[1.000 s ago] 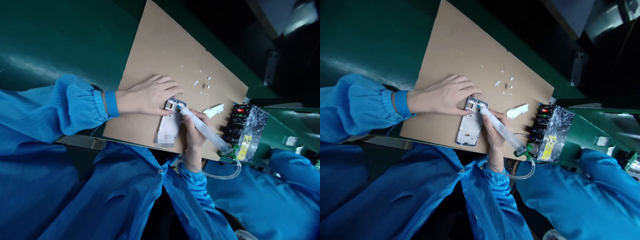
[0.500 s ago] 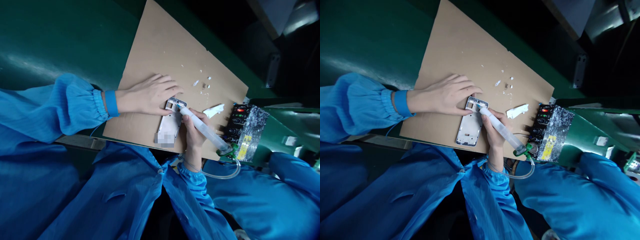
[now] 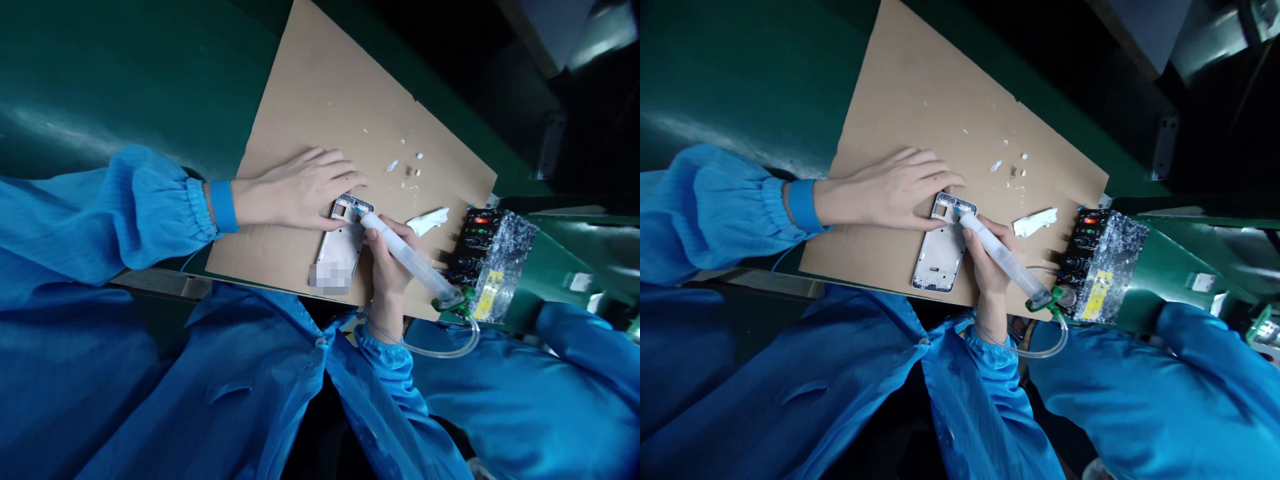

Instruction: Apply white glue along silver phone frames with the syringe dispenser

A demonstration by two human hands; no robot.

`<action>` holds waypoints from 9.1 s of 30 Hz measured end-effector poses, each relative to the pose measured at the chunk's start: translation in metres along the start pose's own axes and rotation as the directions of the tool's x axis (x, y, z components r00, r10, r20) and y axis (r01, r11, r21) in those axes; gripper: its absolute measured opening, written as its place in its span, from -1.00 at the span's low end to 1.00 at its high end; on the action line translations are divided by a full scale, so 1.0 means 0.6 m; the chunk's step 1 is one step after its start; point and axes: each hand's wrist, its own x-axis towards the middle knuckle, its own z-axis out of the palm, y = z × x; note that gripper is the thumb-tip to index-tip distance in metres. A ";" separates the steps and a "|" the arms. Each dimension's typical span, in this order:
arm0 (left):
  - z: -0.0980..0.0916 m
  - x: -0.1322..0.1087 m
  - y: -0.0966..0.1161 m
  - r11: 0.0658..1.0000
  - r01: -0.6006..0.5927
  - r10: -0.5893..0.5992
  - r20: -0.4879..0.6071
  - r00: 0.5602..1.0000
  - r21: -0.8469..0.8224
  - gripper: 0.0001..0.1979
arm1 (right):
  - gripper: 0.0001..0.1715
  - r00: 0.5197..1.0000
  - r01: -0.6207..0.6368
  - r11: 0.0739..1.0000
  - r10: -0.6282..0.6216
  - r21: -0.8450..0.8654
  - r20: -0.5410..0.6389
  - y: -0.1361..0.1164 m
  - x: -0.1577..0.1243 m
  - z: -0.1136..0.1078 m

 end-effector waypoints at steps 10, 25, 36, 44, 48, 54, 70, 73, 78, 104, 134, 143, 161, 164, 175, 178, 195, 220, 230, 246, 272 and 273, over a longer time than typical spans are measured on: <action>0.001 -0.001 -0.001 1.000 0.005 -0.006 -0.010 1.000 -0.030 -0.33 | -0.56 1.000 -0.028 1.000 0.028 0.009 0.008 -0.003 0.000 0.001; 0.002 0.001 -0.001 0.999 0.014 -0.014 -0.008 1.000 -0.046 -0.31 | -0.38 0.997 -0.067 0.997 0.067 -0.027 0.027 -0.015 0.004 0.000; 0.002 -0.001 -0.001 0.999 0.007 -0.008 -0.010 1.000 -0.041 -0.32 | -0.47 0.999 -0.053 0.998 0.053 0.026 0.011 -0.019 0.005 0.003; 0.001 0.000 0.001 0.998 0.026 -0.026 -0.001 1.000 -0.052 -0.32 | -0.41 0.997 -0.070 0.997 0.071 -0.017 0.033 -0.022 0.006 -0.001; 0.001 0.001 -0.001 0.996 0.026 -0.028 -0.011 1.000 -0.090 -0.30 | -0.41 0.996 -0.083 0.996 0.083 -0.013 0.028 -0.022 0.004 -0.003; -0.007 -0.001 0.005 0.998 0.043 -0.042 0.034 0.999 -0.041 -0.28 | -0.45 0.995 -0.076 0.992 0.082 0.105 -0.058 -0.019 0.005 0.004; -0.242 0.070 -0.285 0.623 0.771 -0.610 -0.535 0.585 0.134 -0.01 | -0.40 0.967 -0.194 0.947 0.229 0.255 -0.116 0.000 0.015 0.006; -0.274 0.081 -0.309 0.509 0.859 -0.670 -0.600 0.437 0.058 0.03 | -0.36 0.969 -0.190 0.954 0.221 0.232 -0.113 0.006 0.018 0.008; -0.324 0.071 -0.333 0.450 0.893 -0.636 -0.701 0.323 0.002 -0.08 | -0.36 0.969 -0.188 0.947 0.222 0.260 -0.108 0.018 0.019 0.011; -0.159 -0.085 -0.050 0.950 0.169 -0.218 0.168 0.961 0.264 -0.06 | -0.35 0.939 -0.112 0.868 0.252 0.484 -0.234 -0.038 0.022 0.022; -0.014 -0.021 0.024 1.000 -0.015 0.011 0.190 0.982 0.018 -0.28 | -0.55 0.930 -0.069 0.961 -0.035 -0.268 -0.366 0.019 -0.016 -0.109; -0.006 -0.020 0.031 0.991 -0.017 0.011 0.051 0.999 0.136 -0.37 | -0.59 0.985 0.104 0.987 -0.084 0.125 -0.152 -0.052 -0.033 -0.015; 0.002 -0.021 0.035 0.994 0.033 -0.035 0.012 0.999 0.104 -0.46 | -0.53 0.998 -0.044 0.991 0.050 0.129 -0.040 -0.049 -0.037 0.015; 0.001 -0.020 0.034 0.996 0.047 -0.049 0.030 0.998 0.076 -0.44 | -0.52 0.998 -0.037 0.995 0.041 0.092 -0.043 -0.049 -0.036 0.015; 0.000 -0.019 0.033 0.997 0.072 -0.072 0.042 0.997 0.005 -0.46 | -0.51 0.999 -0.024 0.992 0.029 0.122 -0.040 -0.041 -0.035 0.020; -0.002 -0.017 0.033 0.998 0.051 -0.054 0.065 0.996 0.048 -0.43 | -0.54 0.999 -0.021 0.989 0.027 0.148 -0.039 -0.039 -0.035 0.020; -0.007 -0.015 0.034 0.989 0.005 -0.022 0.112 0.993 0.150 -0.34 | -0.52 0.998 -0.007 0.994 0.014 0.110 -0.061 -0.042 -0.034 0.019; -0.003 -0.016 0.033 0.997 0.028 -0.034 0.075 0.997 0.074 -0.40 | -0.63 0.998 0.039 0.999 -0.038 0.002 -0.046 -0.032 -0.034 0.016; -0.007 -0.013 0.034 0.983 -0.004 -0.020 0.127 0.992 0.186 -0.30 | -0.58 0.997 -0.004 0.997 0.011 0.080 -0.077 -0.038 -0.029 0.015; -0.019 -0.014 0.048 0.973 0.012 -0.042 0.127 0.991 0.230 -0.39 | -0.56 0.994 0.017 0.986 0.002 0.168 -0.112 -0.042 -0.025 0.017; -0.017 -0.014 0.046 0.976 0.007 -0.032 0.112 0.993 0.219 -0.40 | -0.54 0.996 0.023 0.982 -0.006 0.188 -0.088 -0.035 -0.025 0.016; -0.017 -0.014 0.046 0.976 0.006 -0.032 0.112 0.993 0.220 -0.39 | -0.53 0.996 0.020 0.982 -0.004 0.188 -0.086 -0.035 -0.026 0.015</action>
